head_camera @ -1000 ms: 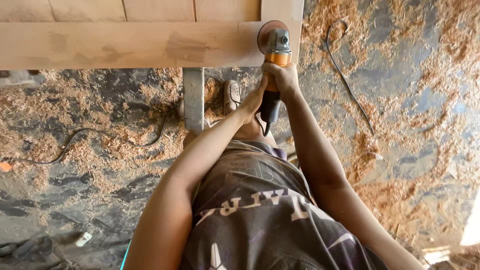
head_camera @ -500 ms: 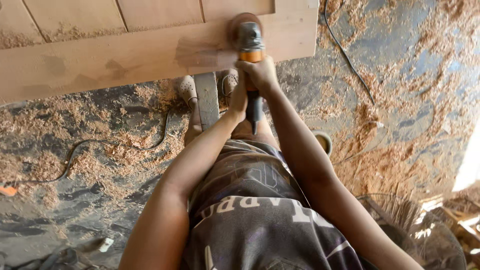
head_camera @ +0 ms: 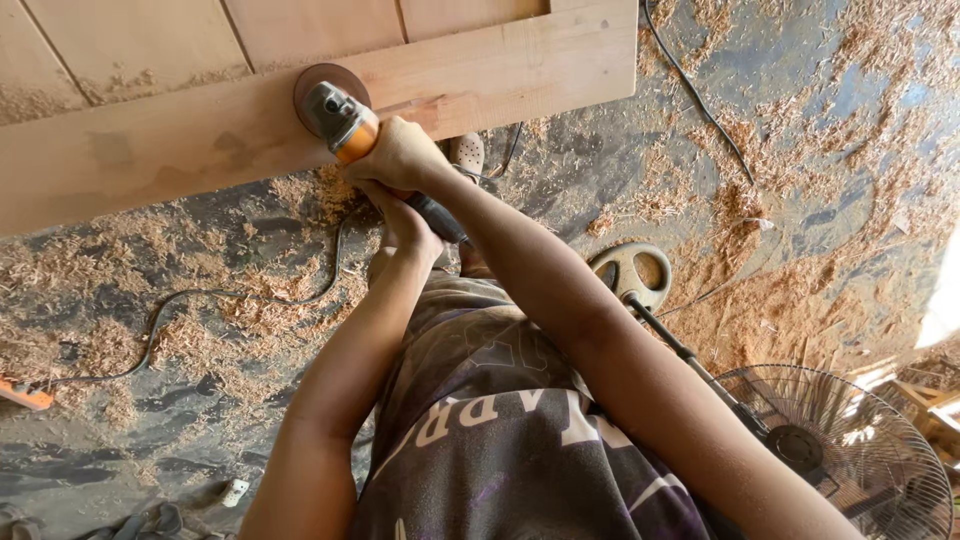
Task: The person uses an angle grinder with a sanding disc to smooth the surface of a wooden door. The person moves the tool across the door panels and edges, generating sawdust, and continues sanding different sections of the door throughout the clip.
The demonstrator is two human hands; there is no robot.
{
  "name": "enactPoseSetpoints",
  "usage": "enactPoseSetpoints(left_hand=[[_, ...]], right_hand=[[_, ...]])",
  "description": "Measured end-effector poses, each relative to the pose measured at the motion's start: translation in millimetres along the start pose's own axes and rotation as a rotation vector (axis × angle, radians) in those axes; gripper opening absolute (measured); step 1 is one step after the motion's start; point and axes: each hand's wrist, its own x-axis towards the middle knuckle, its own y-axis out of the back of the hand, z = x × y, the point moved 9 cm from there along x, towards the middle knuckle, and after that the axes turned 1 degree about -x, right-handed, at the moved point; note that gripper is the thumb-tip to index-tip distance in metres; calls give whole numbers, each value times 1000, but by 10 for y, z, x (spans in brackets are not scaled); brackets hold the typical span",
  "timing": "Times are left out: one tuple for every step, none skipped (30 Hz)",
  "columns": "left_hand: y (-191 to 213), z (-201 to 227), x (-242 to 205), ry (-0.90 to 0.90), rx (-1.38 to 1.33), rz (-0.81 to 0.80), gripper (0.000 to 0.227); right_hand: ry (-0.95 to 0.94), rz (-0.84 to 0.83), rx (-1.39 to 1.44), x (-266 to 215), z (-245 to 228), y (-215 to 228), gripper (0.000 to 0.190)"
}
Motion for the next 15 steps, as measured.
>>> enactPoseSetpoints(left_hand=[[-81, -83, -22, 5, 7, -5, 83], [-167, -177, -65, 16, 17, -18, 83], [-262, -275, -115, 32, 27, -39, 82], [-392, -395, -168, 52, 41, -67, 82], [-536, -522, -221, 81, 55, -102, 81], [-668, -638, -288, 111, 78, -142, 81], [-811, -756, -355, 141, 100, -185, 80], [-943, -871, -421, 181, 132, -236, 80], [-1067, -976, -484, 216, 164, -281, 80], [-1227, -1087, -537, 247, 199, -334, 79], [-1395, -1215, -617, 282, 257, -395, 79], [-1533, -1316, -675, 308, 316, -444, 80], [-1681, -1424, -732, 334, 376, -493, 81], [-1806, -1520, -783, 359, 435, -537, 83], [-1916, -1605, -825, 384, 495, -581, 85]], right_hand=[[-12, -1, 10, 4, 69, 66, 49], [-30, 2, 22, -7, 192, 183, 48], [-48, 6, 33, -35, 325, 293, 47], [-62, 40, 68, -76, 469, 430, 47], [-76, 74, 102, -126, 634, 580, 47], [-86, 102, 136, -178, 797, 714, 47], [-107, 138, 177, -228, 980, 862, 43], [-127, 173, 218, -276, 1161, 992, 39], [-165, 182, 317, -321, 1348, 1071, 36], [-199, 194, 413, -354, 1518, 1163, 33], [-175, 219, 472, -394, 1631, 1270, 30], [-153, 240, 531, -444, 1734, 1362, 27], [-161, 273, 573, -476, 1843, 1467, 28], [-168, 301, 614, -503, 1932, 1552, 28], [-182, 320, 660, -551, 2024, 1632, 27]])
